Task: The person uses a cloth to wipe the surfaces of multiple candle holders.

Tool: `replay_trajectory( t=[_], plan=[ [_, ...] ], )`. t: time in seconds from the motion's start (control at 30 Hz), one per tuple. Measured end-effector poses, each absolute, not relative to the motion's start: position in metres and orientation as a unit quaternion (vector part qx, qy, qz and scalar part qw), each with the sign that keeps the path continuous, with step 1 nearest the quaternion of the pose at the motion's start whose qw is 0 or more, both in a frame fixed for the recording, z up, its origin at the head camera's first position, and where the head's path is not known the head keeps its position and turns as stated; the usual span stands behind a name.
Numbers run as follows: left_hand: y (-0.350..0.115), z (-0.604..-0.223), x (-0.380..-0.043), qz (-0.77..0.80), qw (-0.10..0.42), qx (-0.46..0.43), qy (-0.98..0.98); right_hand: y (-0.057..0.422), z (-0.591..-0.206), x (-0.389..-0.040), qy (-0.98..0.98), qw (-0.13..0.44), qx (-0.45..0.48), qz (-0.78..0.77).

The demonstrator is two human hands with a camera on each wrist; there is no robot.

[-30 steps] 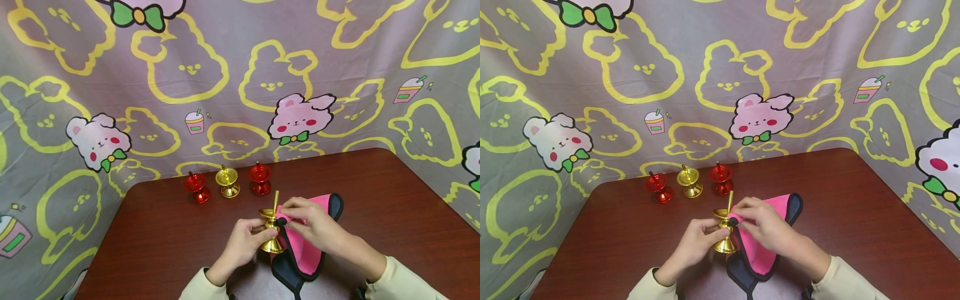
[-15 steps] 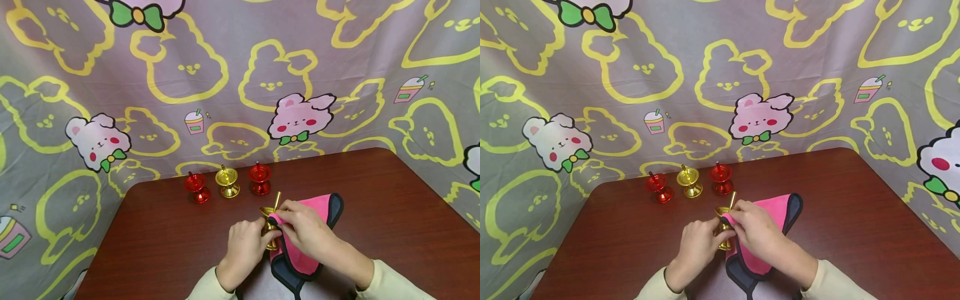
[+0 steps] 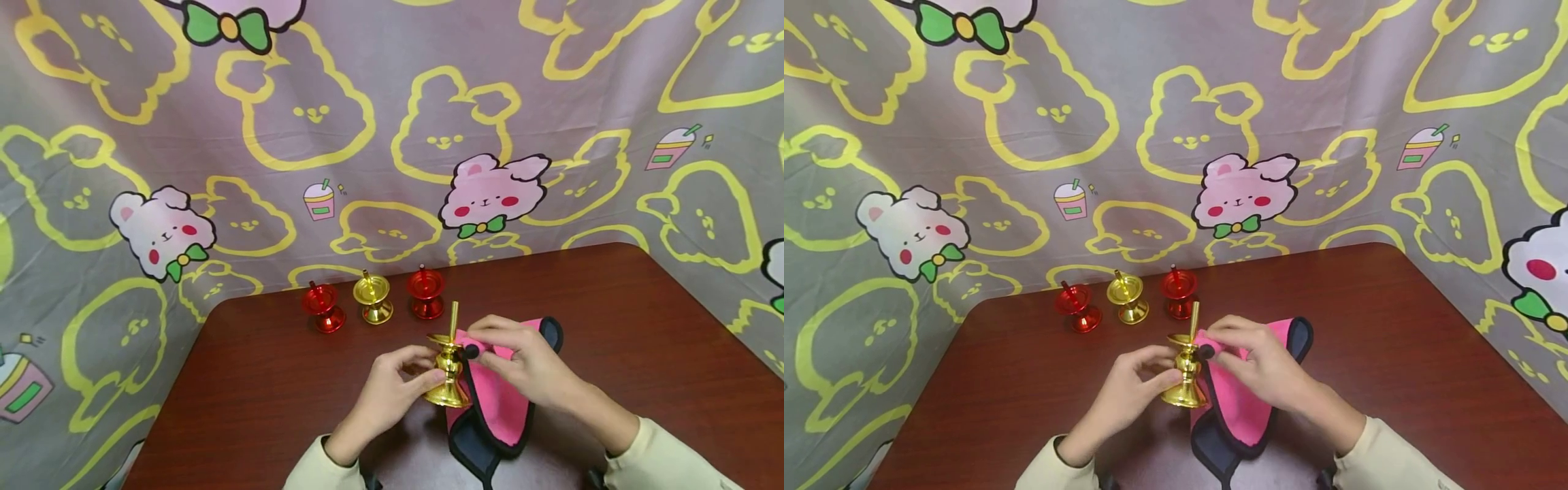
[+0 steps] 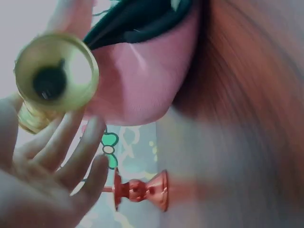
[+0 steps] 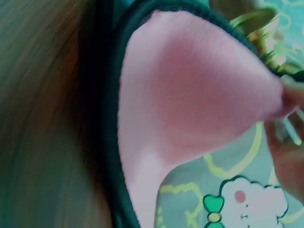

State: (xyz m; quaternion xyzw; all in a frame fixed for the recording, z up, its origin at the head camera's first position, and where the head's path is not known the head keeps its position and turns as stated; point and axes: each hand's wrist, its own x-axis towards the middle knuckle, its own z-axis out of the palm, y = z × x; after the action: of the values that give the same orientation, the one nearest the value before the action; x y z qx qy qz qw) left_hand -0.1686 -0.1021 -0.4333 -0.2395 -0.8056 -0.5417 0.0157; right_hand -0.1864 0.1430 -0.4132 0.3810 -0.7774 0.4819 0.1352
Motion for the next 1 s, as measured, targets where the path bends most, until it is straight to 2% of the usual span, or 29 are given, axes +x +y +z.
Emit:
replay_trajectory(
  t=[0.1,0.23,0.43,0.53,1.0],
  plan=[
    [-0.106,-0.436,-0.169,-0.605,-0.061,-0.260,-0.750,0.150,-0.415,-0.190,-0.745,0.100,0.400,0.525],
    [-0.107,-0.442,-0.169,-0.647,-0.130,-0.302,-0.688,0.152,-0.418,-0.191,-0.723,0.046,0.407,0.557],
    [-0.101,-0.445,-0.166,-0.710,-0.231,-0.289,-0.600,0.149,-0.425,-0.191,-0.714,0.025,0.414,0.564],
    [-0.100,-0.446,-0.165,-0.717,-0.228,-0.286,-0.593,0.149,-0.426,-0.191,-0.723,0.021,0.403,0.561],
    [-0.101,-0.448,-0.166,-0.676,-0.146,-0.271,-0.670,0.148,-0.419,-0.189,-0.756,0.064,0.414,0.503]
  ],
)
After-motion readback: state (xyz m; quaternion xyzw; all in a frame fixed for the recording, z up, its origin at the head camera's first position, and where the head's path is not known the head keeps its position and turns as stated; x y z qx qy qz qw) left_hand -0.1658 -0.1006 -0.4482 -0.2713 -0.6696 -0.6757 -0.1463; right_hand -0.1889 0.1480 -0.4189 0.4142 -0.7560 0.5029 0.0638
